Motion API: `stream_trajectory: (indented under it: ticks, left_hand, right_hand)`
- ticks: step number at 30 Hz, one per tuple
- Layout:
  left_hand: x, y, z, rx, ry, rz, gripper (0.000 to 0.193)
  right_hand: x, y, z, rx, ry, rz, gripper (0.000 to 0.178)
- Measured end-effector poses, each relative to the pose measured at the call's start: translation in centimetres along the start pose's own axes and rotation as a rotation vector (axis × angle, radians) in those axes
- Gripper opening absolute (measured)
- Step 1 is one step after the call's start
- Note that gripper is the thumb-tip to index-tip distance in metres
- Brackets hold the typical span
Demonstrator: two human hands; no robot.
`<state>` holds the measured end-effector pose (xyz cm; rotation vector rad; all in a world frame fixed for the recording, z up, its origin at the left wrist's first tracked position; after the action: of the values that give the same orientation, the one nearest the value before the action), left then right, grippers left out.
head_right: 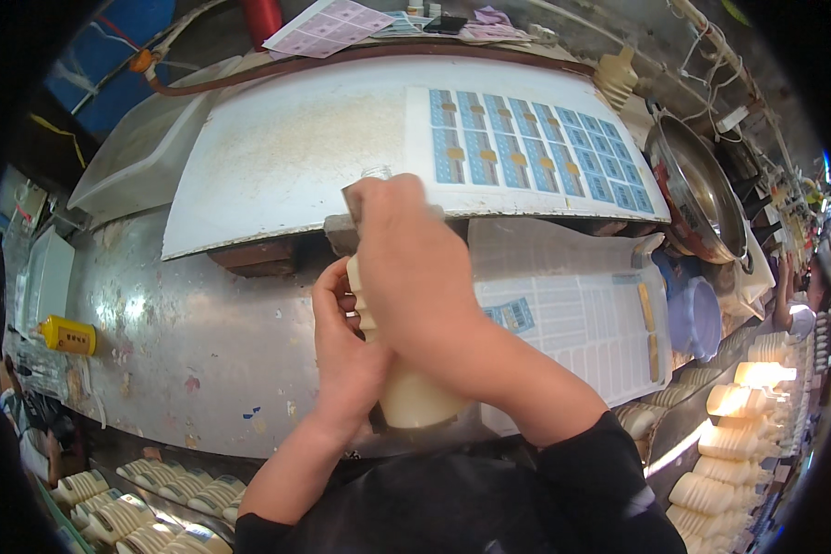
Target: The person applies adhesive labels to cream-colored plastic bottles. They peel labels from a sheet, position them on the bottle body, and smooth them with a small tool. Finished bottles are placed on a nearby tray.
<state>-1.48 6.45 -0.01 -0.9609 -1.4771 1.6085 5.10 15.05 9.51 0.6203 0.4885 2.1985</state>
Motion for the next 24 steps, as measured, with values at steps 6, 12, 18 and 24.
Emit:
stream_trajectory:
  ticks: [6,12,18,24]
  left_hand:
    - [1.8,1.0,1.0,0.005,-0.045,0.032,0.066]
    - [2.9,2.6,0.9,-0.097,-0.011,0.108,0.045]
    - [2.8,2.4,0.6,-0.204,0.027,0.08,0.031]
    - [2.3,2.4,1.8,-0.136,-0.036,0.055,0.039]
  right_hand:
    - [-0.5,-4.4,1.0,0.108,-0.075,-0.077,0.03]
    - [-1.1,-8.4,0.6,0.246,-0.123,-0.039,0.033]
    - [-1.6,-10.5,-0.4,0.381,-0.201,-0.027,0.032]
    - [-1.2,-9.3,1.6,0.368,-0.246,0.08,0.031]
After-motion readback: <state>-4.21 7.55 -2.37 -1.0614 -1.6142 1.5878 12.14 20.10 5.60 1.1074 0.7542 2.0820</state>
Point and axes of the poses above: each hand's wrist, its own x-axis towards the middle knuckle, its own z-axis out of the back of the hand, y = z × x, the point moved 8 cm from there along x, towards the middle knuckle, and after that the axes turned 4 degrees about y, right-handed, at the moved point
